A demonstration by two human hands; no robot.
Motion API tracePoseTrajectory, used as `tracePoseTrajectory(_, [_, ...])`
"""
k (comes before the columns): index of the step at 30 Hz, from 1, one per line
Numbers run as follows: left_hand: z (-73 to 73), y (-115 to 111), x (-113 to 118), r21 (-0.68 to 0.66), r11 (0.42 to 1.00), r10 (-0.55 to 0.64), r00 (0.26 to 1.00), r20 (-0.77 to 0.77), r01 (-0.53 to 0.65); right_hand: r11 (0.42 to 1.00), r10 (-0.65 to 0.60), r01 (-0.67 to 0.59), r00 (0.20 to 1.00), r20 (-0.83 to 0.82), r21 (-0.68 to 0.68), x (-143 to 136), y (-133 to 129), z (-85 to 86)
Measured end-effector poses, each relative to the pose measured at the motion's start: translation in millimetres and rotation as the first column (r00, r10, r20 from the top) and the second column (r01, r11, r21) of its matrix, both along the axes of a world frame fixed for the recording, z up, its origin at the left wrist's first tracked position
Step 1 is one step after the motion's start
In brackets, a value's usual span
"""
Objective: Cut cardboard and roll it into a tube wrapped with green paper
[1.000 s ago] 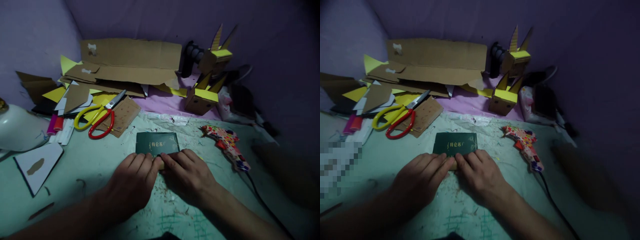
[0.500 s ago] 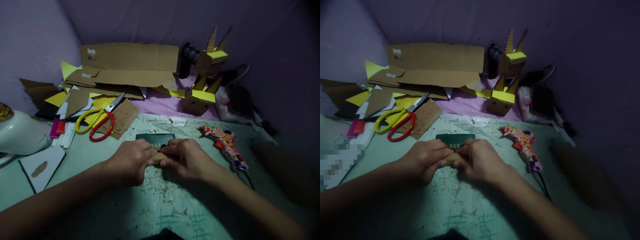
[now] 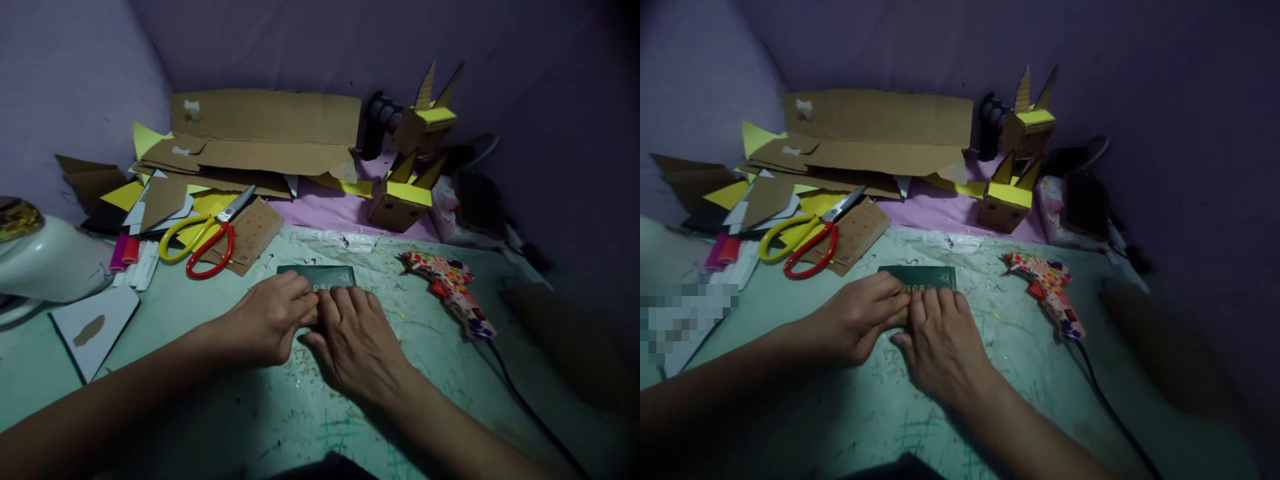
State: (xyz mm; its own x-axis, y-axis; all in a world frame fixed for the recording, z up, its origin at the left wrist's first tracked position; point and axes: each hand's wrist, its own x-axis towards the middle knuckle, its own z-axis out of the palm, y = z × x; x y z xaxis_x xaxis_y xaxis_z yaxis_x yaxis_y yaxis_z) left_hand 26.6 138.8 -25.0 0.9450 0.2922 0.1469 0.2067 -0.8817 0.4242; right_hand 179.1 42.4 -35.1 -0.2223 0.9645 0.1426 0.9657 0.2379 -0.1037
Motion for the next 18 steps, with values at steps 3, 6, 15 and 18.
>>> tracePoseTrajectory(3, [-8.7, -11.0, -3.3, 0.098, 0.994, 0.037, 0.998, 0.050, -0.042, 0.996, -0.079, 0.079, 0.997, -0.006, 0.043, -4.4, -2.8, -3.6])
tracePoseTrajectory(6, [-11.0, -19.4, 0.2, 0.162, 0.975, 0.143, 0.986, 0.079, -0.155, 0.991, -0.130, 0.130, 0.991, -0.018, 0.030, -8.6, -2.6, -2.5])
tracePoseTrajectory(15, [5.9, 3.9, 36.1, 0.130, 0.939, 0.339, 0.919, -0.201, -0.318, 0.985, -0.166, 0.170, 0.982, -0.084, 0.035, -7.5, 8.2, -3.1])
tracePoseTrajectory(18, [6.5, 8.4, 43.3, 0.144, 0.921, 0.389, 0.883, -0.263, -0.363, 0.989, -0.147, 0.149, 0.978, -0.147, 0.001, -4.1, 12.1, -1.3])
